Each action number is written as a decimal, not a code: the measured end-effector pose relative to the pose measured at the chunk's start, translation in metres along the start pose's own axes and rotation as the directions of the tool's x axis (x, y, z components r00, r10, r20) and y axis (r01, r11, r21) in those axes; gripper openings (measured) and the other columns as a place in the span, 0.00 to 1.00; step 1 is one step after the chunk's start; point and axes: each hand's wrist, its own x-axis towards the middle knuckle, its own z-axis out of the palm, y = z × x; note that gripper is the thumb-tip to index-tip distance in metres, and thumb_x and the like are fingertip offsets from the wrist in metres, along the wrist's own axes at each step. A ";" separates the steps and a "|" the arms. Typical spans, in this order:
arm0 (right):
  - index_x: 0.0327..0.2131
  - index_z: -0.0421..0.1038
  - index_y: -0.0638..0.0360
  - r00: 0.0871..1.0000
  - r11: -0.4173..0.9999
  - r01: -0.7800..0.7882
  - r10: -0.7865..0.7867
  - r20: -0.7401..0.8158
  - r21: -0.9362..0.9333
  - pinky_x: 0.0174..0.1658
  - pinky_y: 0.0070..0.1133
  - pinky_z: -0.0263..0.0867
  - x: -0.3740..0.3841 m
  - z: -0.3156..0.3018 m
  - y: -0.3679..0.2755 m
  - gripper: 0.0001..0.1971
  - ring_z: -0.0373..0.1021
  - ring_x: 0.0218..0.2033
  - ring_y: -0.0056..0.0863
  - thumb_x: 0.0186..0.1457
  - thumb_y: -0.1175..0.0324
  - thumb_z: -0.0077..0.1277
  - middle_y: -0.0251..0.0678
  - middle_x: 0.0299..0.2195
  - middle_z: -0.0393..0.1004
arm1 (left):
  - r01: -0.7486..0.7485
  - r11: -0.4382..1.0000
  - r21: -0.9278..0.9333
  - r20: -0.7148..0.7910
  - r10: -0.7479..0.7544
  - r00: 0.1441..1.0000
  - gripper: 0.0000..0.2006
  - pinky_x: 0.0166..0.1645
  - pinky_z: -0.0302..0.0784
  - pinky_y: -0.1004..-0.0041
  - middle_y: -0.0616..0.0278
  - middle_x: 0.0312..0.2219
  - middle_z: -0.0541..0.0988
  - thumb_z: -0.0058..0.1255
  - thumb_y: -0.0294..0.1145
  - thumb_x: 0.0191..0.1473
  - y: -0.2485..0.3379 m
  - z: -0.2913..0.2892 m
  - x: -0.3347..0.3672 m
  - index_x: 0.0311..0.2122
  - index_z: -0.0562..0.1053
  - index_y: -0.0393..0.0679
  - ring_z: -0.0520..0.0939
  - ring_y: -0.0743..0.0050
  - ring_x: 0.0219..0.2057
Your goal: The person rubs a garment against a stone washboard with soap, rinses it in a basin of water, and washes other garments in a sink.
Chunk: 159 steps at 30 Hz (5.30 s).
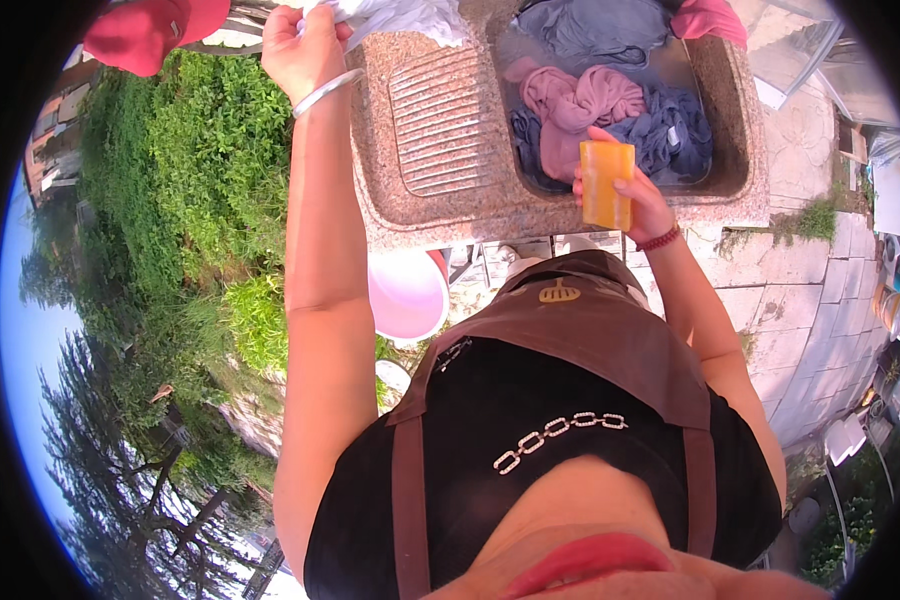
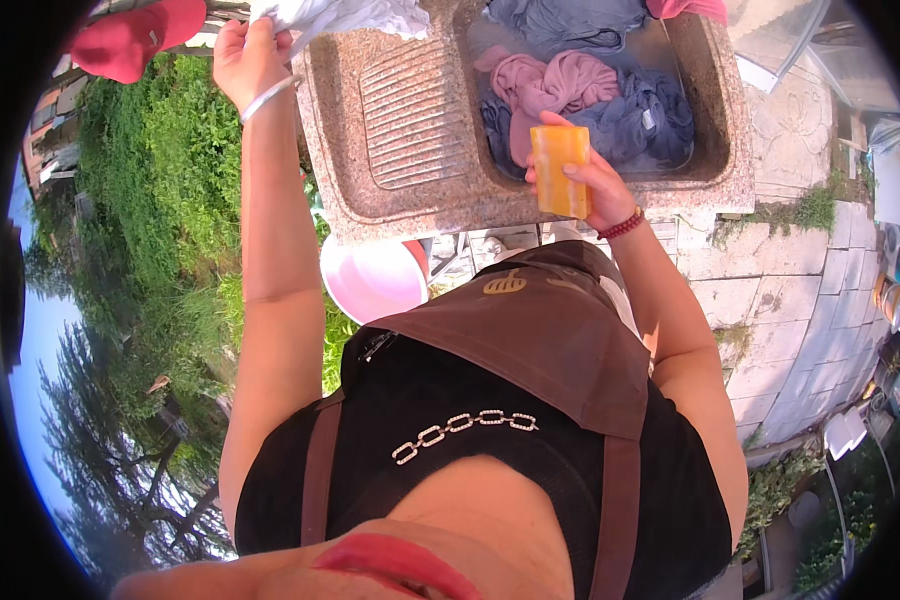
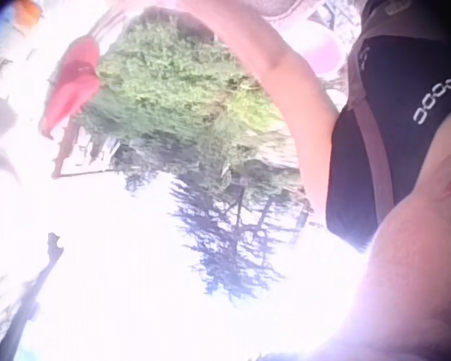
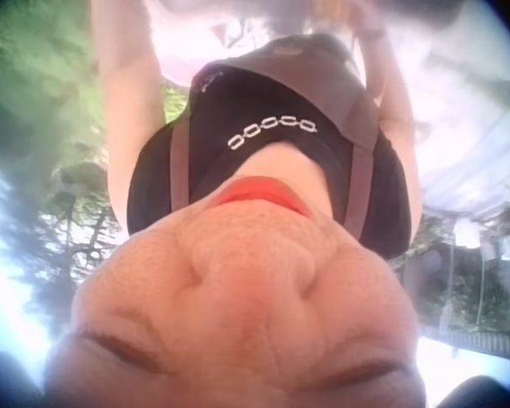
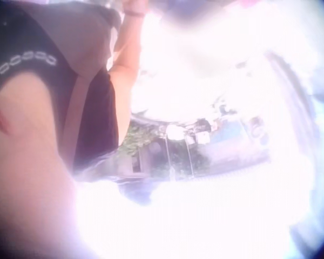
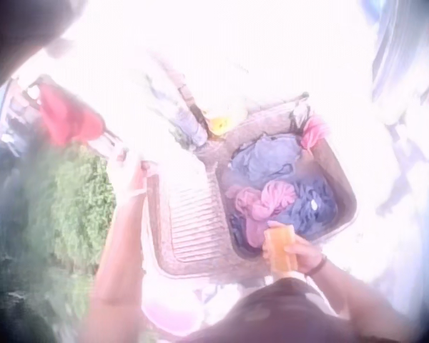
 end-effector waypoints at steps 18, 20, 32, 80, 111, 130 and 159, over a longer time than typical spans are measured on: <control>0.56 0.59 0.53 0.898 0.577 0.143 -0.417 -0.140 -0.804 0.37 0.24 0.67 0.179 0.045 0.049 0.23 0.70 0.36 0.31 0.60 0.59 0.48 0.39 0.38 0.70 | -0.356 0.602 0.715 0.497 -0.079 0.864 0.15 0.50 0.67 0.58 0.51 0.37 0.73 0.58 0.26 0.39 -0.157 -0.102 -0.168 0.36 0.72 0.39 0.70 0.45 0.43; 0.57 0.60 0.52 0.793 -0.105 0.288 -0.531 0.298 -0.952 0.43 0.27 0.64 0.206 0.074 0.067 0.26 0.67 0.40 0.38 0.57 0.59 0.52 0.43 0.40 0.69 | -0.332 0.684 0.650 0.563 -0.139 0.815 0.11 0.47 0.68 0.59 0.57 0.36 0.73 0.55 0.23 0.34 -0.169 -0.097 -0.174 0.30 0.75 0.41 0.70 0.48 0.40; 0.47 0.71 0.49 0.847 -0.815 0.128 -0.207 0.490 -0.565 0.47 0.36 0.61 0.371 -0.018 0.059 0.18 0.66 0.43 0.40 0.54 0.57 0.48 0.41 0.43 0.70 | -0.155 0.850 0.503 0.535 -0.166 0.829 0.08 0.38 0.71 0.63 0.58 0.31 0.71 0.56 0.26 0.36 -0.131 -0.114 -0.210 0.27 0.73 0.41 0.71 0.54 0.35; 0.49 0.71 0.40 0.919 -0.739 0.201 -0.085 0.386 -0.642 0.47 0.33 0.62 0.327 -0.017 0.095 0.18 0.66 0.43 0.43 0.54 0.55 0.51 0.43 0.42 0.70 | -0.272 0.671 0.690 0.487 -0.153 0.860 0.08 0.26 0.73 0.64 0.60 0.21 0.69 0.58 0.32 0.38 -0.120 -0.122 -0.240 0.24 0.70 0.47 0.75 0.59 0.25; 0.50 0.71 0.32 0.858 -0.661 0.433 0.094 0.505 -0.612 0.48 0.30 0.62 0.263 0.028 0.144 0.18 0.65 0.40 0.38 0.53 0.56 0.52 0.40 0.38 0.69 | -0.151 0.850 0.505 0.408 -0.081 0.909 0.09 0.26 0.68 0.70 0.60 0.17 0.67 0.58 0.31 0.44 -0.120 -0.135 -0.220 0.21 0.70 0.43 0.71 0.66 0.20; 0.60 0.55 0.46 0.999 0.932 -0.002 0.017 -0.037 0.364 0.49 0.34 0.67 0.105 0.019 0.045 0.25 0.69 0.45 0.41 0.66 0.48 0.28 0.52 0.48 0.68 | -0.936 0.352 0.023 0.895 -0.425 -0.138 0.18 0.66 0.54 0.67 0.60 0.62 0.58 0.50 0.24 0.49 -0.191 -0.033 -0.041 0.47 0.72 0.47 0.59 0.63 0.63; 0.65 0.45 0.48 0.988 0.992 0.122 -0.120 -0.100 0.019 0.27 0.18 0.68 0.057 0.019 0.047 0.46 0.66 0.24 0.21 0.48 0.50 0.61 0.33 0.36 0.67 | -0.688 0.418 0.593 0.795 -0.443 0.415 0.18 0.43 0.76 0.61 0.55 0.34 0.81 0.49 0.27 0.40 -0.162 -0.017 -0.022 0.41 0.77 0.44 0.80 0.52 0.35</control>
